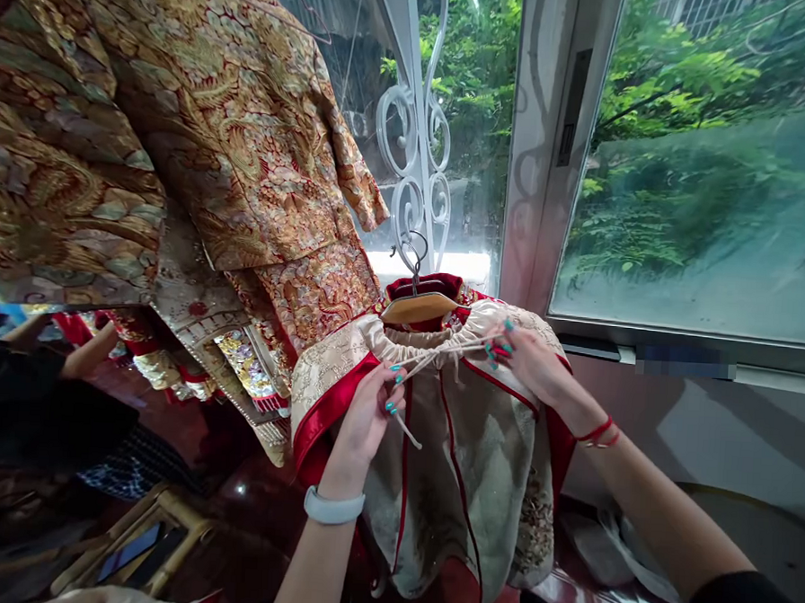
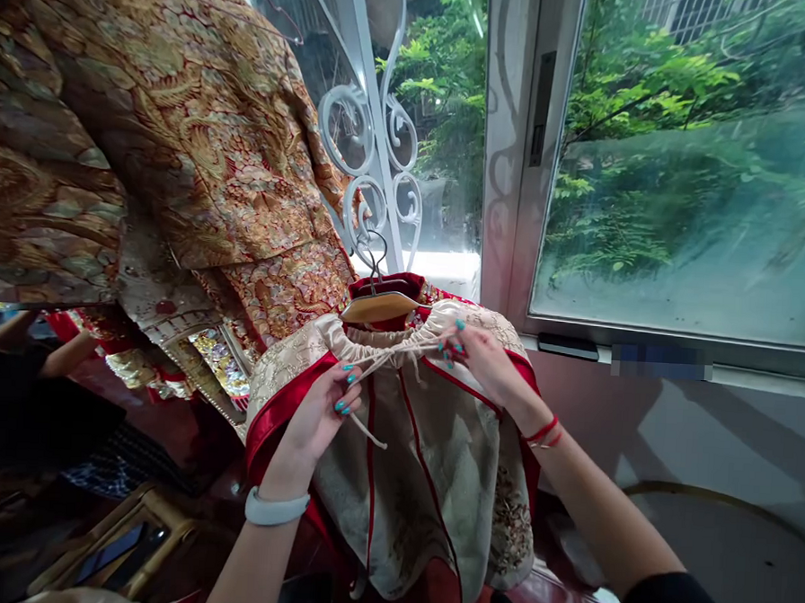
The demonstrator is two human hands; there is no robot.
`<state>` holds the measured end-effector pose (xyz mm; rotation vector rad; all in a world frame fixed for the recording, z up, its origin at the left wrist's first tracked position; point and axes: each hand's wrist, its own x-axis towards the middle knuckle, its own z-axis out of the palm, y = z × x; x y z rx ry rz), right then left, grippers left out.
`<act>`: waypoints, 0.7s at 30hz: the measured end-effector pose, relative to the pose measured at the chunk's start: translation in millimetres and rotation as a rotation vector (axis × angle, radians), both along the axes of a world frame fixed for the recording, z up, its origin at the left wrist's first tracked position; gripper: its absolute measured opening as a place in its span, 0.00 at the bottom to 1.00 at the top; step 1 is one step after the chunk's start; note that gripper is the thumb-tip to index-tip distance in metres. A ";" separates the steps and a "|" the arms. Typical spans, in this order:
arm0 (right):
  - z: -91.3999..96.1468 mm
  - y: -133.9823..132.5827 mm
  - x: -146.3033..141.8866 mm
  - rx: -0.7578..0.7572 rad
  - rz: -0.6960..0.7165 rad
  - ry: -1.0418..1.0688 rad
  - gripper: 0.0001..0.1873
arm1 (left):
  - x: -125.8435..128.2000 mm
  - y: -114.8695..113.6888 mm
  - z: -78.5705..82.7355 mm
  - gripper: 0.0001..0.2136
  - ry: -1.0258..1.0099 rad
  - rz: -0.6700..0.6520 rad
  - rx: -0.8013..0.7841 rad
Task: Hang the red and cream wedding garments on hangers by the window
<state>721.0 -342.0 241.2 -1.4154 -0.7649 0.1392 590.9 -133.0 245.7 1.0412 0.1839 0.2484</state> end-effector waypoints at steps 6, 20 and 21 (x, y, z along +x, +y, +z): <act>40.0 -9.5 9.0 -0.203 0.075 -0.177 0.24 | 5.8 7.9 2.7 0.12 -0.011 0.070 0.116; 8.9 -28.8 15.3 -0.269 -0.074 -0.276 0.23 | 7.8 15.2 -4.1 0.12 -0.022 0.167 0.391; 3.6 -28.6 17.0 -0.269 -0.050 -0.232 0.25 | 8.7 17.4 -4.3 0.13 -0.026 0.153 0.402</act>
